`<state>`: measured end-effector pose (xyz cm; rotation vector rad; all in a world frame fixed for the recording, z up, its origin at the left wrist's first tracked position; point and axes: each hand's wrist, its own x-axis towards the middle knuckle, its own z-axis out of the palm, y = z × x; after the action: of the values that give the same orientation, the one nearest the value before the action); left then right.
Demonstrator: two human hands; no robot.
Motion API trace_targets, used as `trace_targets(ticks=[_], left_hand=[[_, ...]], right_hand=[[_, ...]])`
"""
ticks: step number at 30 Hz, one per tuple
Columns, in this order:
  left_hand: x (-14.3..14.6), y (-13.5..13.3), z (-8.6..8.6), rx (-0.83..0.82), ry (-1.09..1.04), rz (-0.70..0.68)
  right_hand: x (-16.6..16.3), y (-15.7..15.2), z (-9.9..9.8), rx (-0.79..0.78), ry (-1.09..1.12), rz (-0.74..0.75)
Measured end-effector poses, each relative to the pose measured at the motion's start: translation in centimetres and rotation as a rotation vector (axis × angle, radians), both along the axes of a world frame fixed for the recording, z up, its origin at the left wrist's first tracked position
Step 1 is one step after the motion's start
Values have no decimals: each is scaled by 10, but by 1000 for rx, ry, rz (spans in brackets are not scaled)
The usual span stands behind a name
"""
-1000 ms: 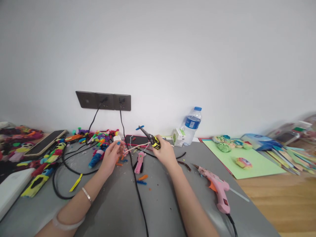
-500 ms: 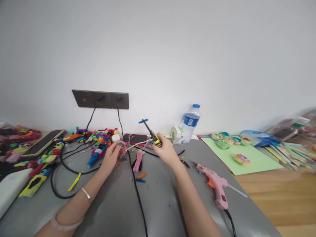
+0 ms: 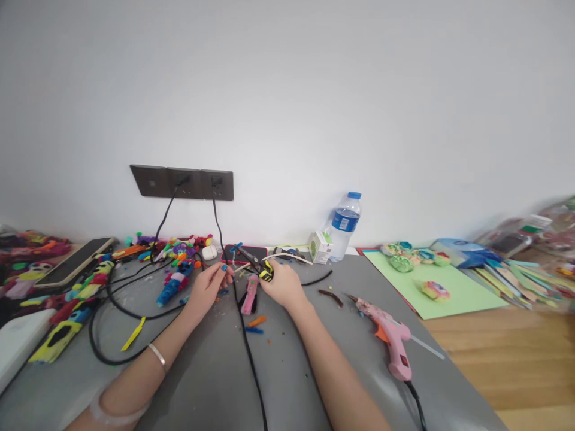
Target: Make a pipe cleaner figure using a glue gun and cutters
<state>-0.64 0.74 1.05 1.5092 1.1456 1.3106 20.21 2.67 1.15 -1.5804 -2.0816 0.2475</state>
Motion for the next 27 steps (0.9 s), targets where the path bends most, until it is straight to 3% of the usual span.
trace_targets(ticks=[6, 10, 16, 22, 27], left_hand=[[2, -1, -3, 17, 26, -38], [2, 1, -6, 8, 30, -11], [0, 6, -5, -93, -188, 45], [2, 5, -4, -207, -341, -4], [4, 5, -6, -229, -431, 36]], right_hand=[[-8, -5, -1, -31, -155, -75], [-8, -5, 1, -41, -126, -81], [-5, -4, 1, 50, 51, 44], [-11, -10, 5, 41, 27, 112], [-12, -13, 7, 29, 45, 175]])
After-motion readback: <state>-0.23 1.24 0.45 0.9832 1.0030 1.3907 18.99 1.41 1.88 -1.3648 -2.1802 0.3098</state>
